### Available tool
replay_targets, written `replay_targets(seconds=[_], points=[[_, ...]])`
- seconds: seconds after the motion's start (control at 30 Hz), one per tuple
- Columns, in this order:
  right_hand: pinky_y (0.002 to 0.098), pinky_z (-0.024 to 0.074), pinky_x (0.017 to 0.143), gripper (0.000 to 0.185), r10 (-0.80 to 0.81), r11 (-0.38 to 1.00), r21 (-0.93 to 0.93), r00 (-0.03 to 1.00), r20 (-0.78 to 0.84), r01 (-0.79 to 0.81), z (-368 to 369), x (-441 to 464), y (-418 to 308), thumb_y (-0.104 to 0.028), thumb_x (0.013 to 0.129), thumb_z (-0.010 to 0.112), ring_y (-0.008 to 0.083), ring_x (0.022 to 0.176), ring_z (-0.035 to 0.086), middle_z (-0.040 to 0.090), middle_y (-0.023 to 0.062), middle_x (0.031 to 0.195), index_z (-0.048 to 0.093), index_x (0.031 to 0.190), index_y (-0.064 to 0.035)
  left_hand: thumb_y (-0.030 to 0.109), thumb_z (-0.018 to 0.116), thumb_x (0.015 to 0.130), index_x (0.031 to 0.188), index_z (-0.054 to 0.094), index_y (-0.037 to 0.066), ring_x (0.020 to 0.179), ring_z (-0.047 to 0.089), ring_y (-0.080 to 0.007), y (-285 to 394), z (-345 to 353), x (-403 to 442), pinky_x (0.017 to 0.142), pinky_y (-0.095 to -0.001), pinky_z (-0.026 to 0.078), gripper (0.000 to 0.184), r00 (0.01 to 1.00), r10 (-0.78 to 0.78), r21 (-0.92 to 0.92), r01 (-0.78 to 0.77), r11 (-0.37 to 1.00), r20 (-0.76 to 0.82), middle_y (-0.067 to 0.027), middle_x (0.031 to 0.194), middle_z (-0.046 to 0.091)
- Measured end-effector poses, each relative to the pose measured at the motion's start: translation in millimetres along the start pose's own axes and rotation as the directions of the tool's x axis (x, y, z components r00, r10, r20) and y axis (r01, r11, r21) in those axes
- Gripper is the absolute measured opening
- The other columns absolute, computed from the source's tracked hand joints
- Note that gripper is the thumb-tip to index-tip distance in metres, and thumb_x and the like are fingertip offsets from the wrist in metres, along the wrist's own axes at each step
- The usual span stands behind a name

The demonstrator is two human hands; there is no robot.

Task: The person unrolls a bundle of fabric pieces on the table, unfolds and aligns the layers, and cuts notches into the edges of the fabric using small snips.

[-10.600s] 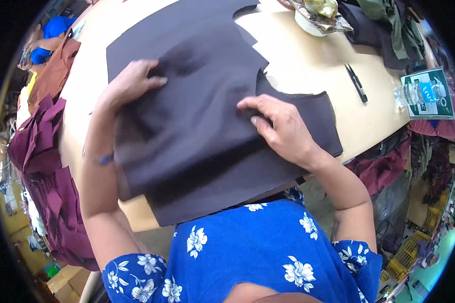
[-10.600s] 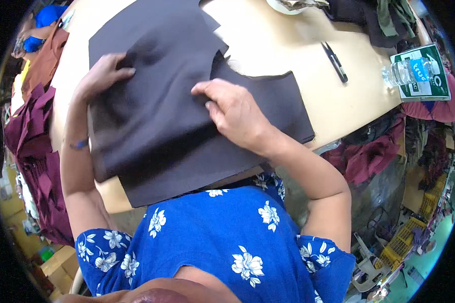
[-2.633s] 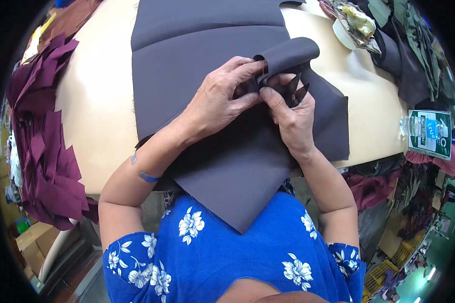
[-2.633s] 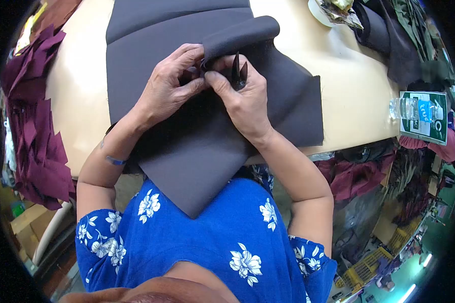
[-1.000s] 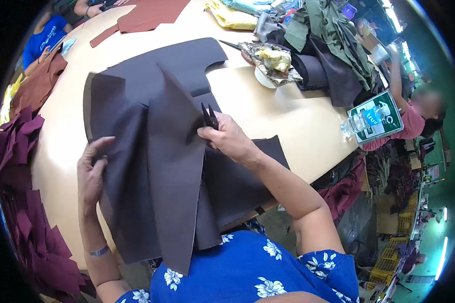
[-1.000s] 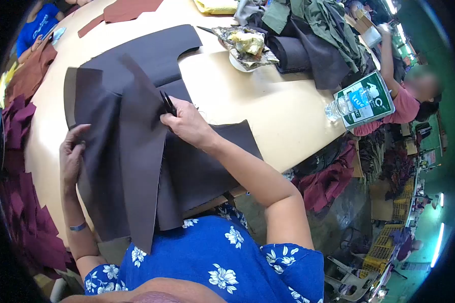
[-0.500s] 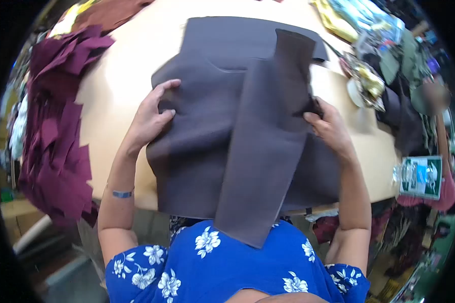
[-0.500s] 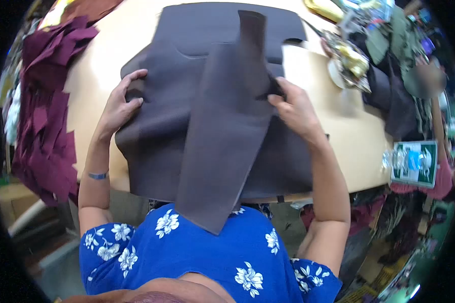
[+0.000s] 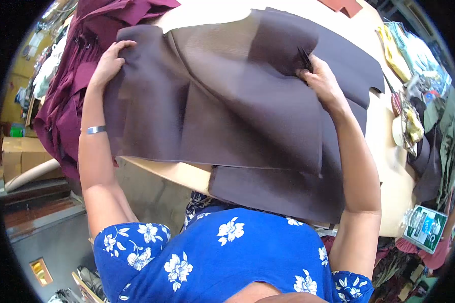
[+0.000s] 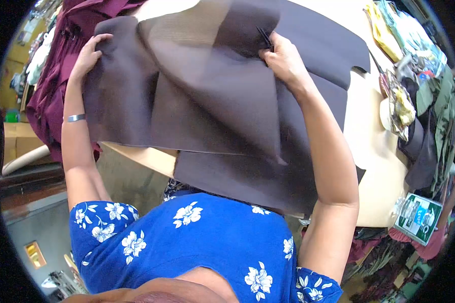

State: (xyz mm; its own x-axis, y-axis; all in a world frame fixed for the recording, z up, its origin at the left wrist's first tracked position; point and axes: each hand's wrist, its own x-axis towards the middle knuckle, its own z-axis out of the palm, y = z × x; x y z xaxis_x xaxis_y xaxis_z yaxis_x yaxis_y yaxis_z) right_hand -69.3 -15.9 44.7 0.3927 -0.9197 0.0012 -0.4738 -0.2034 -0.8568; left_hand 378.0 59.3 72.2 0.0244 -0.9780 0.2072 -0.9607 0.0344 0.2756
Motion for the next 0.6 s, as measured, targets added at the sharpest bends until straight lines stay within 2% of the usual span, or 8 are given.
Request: replay_targets(seconds=[0.07,0.1,0.13,0.2,0.27,0.4,0.43,0.6], points=[[0.0367,0.0453,0.07,0.023,-0.09,0.962,-0.265,0.995,-0.052,0.073,6,26,31,-0.006,0.076,0.053,0.0298,0.078,0.061,0.062,0.0173,0.085,0.055,0.098,0.0007,-0.009,0.041,0.06,0.109,0.055,0.005,0.109,0.049,-0.0273,-5,13,-4,0.097,-0.0322,0.033,0.053,0.996,-0.08,-0.048,0.083,0.995,0.046,-0.015,0.11,0.053],[0.0407,0.0422,0.081,0.029,-0.162,0.974,-0.175,0.983,-0.085,0.145,9,26,26,-0.006,0.073,0.054,0.0379,0.096,0.055,0.058,0.024,0.098,0.054,0.101,0.0016,-0.009,0.041,0.06,0.111,0.055,0.006,0.109,0.048,-0.0273,-6,19,-8,0.097,-0.0322,0.033,0.054,0.996,-0.085,-0.051,0.086,0.995,0.033,-0.0152,0.11,0.053],[0.0401,0.043,0.08,0.028,-0.033,0.972,-0.235,0.998,-0.048,0.021,5,26,14,-0.006,0.073,0.053,0.0385,0.096,0.055,0.059,0.0241,0.094,0.054,0.1,0.0021,-0.009,0.041,0.061,0.112,0.055,0.006,0.11,0.048,-0.0274,-11,25,-9,0.098,-0.0322,0.033,0.055,0.996,-0.085,-0.056,0.086,0.995,0.02,-0.0154,0.111,0.053],[0.0392,0.0433,0.081,0.029,-0.063,0.929,-0.368,0.997,-0.047,0.041,7,37,12,-0.005,0.073,0.052,0.0382,0.096,0.055,0.06,0.0237,0.093,0.055,0.101,0.0017,-0.01,0.04,0.063,0.116,0.052,0.007,0.114,0.045,-0.0295,-24,31,-4,0.098,-0.0337,0.033,0.057,0.996,-0.082,0.117,0.084,0.99,-0.021,-0.0174,0.118,0.05],[0.0395,0.0434,0.082,0.03,-0.114,0.921,-0.376,0.993,-0.011,0.101,3,32,16,-0.005,0.073,0.052,0.0375,0.097,0.055,0.059,0.0239,0.094,0.054,0.102,0.0015,-0.01,0.039,0.065,0.118,0.05,0.007,0.114,0.045,-0.0309,-15,39,-14,0.098,-0.0346,0.034,0.057,0.989,-0.108,0.349,0.138,0.927,-0.105,-0.0175,0.122,0.047],[0.0359,0.0429,0.078,0.023,-0.298,0.865,-0.421,0.955,0.008,0.273,34,43,7,-0.004,0.075,0.053,0.0318,0.089,0.058,0.06,0.021,0.09,0.053,0.098,0.0012,-0.008,0.043,0.069,0.119,0.047,0.009,0.108,0.05,-0.0302,-46,21,-7,0.09,-0.0382,0.042,0.053,0.993,-0.08,0.56,0.118,0.82,-0.091,-0.0084,0.128,0.041],[0.0389,0.0428,0.082,0.025,-0.331,0.851,-0.431,0.944,0.002,0.3,43,43,3,-0.005,0.075,0.052,0.0366,0.097,0.054,0.058,0.0234,0.097,0.053,0.099,0.0,-0.006,0.046,0.071,0.12,0.046,0.009,0.104,0.052,-0.0298,-50,18,-6,0.085,-0.0382,0.045,0.051,0.988,-0.093,0.615,0.15,0.774,-0.125,-0.0066,0.128,0.041],[0.0397,0.0435,0.086,0.034,0.01,0.832,-0.554,0.997,0.07,0.031,78,38,-26,-0.007,0.076,0.049,0.0313,0.1,0.055,0.06,0.0178,0.101,0.053,0.11,-0.0061,-0.003,0.045,0.076,0.12,0.046,0.01,0.101,0.054,-0.0281,-74,20,-12,0.081,-0.0367,0.047,0.045,0.99,-0.038,0.691,0.123,0.712,-0.137,-0.0051,0.125,0.042]])
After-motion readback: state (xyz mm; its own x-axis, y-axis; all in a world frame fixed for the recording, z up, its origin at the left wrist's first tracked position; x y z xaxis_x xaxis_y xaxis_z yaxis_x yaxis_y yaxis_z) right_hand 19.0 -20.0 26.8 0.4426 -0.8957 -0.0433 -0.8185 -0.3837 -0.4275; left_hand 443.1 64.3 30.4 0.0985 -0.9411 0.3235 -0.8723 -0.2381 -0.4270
